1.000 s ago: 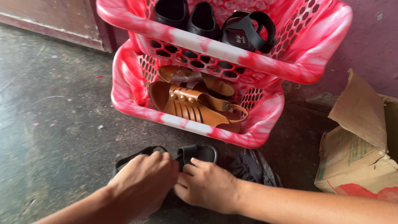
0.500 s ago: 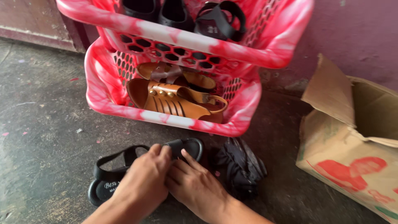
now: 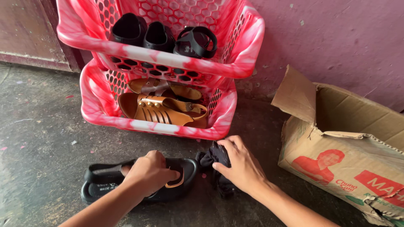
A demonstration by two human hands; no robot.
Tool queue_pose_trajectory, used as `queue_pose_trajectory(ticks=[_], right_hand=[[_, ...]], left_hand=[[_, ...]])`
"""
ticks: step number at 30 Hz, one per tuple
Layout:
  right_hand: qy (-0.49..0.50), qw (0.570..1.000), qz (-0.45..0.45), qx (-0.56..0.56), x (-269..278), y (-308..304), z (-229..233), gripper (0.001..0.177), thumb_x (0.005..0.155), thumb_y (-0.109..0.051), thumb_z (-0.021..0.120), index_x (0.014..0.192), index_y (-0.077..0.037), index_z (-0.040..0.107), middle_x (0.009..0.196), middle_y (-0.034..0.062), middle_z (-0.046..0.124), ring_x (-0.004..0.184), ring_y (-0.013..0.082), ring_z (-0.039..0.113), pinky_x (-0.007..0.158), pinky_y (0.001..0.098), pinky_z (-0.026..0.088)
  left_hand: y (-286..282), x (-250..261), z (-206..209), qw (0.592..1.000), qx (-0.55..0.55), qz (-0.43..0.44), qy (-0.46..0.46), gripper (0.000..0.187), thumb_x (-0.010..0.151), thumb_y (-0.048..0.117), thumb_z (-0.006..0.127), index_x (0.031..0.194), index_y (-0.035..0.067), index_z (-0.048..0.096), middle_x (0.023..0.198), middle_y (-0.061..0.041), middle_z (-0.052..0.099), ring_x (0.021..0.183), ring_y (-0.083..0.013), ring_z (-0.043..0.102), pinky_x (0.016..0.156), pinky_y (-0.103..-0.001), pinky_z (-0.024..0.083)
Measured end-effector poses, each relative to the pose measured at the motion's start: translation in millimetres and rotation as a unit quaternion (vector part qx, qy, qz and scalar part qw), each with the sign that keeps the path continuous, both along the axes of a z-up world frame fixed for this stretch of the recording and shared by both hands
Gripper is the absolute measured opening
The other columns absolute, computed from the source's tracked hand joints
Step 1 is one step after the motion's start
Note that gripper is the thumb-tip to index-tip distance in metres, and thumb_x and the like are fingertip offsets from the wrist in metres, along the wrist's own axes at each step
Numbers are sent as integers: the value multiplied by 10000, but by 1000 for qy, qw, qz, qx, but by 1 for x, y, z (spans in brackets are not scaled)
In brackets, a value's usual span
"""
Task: The person sits on the floor and wipes a pair of black sandals with a dark cloth. They clean the straps, buckles, and soles of each sandal, then place them into a pink plastic shoe rack.
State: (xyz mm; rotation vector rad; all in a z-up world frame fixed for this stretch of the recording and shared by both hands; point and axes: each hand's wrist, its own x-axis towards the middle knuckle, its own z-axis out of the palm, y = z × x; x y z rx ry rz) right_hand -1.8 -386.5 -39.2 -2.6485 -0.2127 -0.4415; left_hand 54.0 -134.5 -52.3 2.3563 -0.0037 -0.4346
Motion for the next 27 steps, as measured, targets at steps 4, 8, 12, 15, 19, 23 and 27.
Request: queue_pose_trajectory(ticks=[4,8,12,15,19,23,27], right_hand=[[96,993,-69,4,-1,-8,-17,545,732,-179,821,1237,-72,647,1038,116,660,837,266,714,780,393,578],[169,979,-100,46,2,-9,-2,334,736,-197,825,1058,-118,781,899,53,770,742,211,723,695,354,571],[175,961,-130,168,1,-3,26,266,734,-216,803,979,-114,784,874,93,814,757,183,738,710,325,574],[-47,983,-126,129,-5,8,36,262,718,-238,851,836,-40,726,993,96,761,937,172,705,814,358,538],[-132,954,-43,268,-11,20,42,252,798,-206,790,761,-29,614,1196,75,742,1101,174,679,965,340,480],[-86,877,-17,472,-11,34,52,199,859,-163,752,822,-53,590,955,69,732,862,124,641,788,270,482],[-97,834,13,544,-4,51,58,170,931,-140,753,901,-63,605,868,-7,651,792,22,577,718,199,478]], left_hand=[[-6,-11,21,991,119,-9,-67,407,713,425,851,951,134,695,876,-31,748,953,-239,705,978,-458,366],[-6,-20,41,970,199,-34,-132,317,791,404,791,973,161,702,1061,-2,731,1063,-223,675,966,-481,396],[-9,-37,43,914,255,-68,-309,439,727,351,793,1081,120,674,1271,-112,565,1064,-301,595,859,-457,456],[0,-48,34,814,268,-154,-491,541,633,229,717,1130,34,633,1294,-159,541,1057,-342,577,854,-459,483],[3,-51,7,815,182,-246,-492,451,673,158,672,1083,-23,623,1102,-163,559,1035,-342,583,882,-438,498],[-19,-45,-29,918,43,-3,-394,790,658,179,685,1336,-197,532,1155,-282,554,1007,-413,574,912,-418,476],[-19,-11,-44,994,2,29,-106,450,876,378,629,1091,-16,661,1114,-167,672,1087,-329,620,1037,-446,399]])
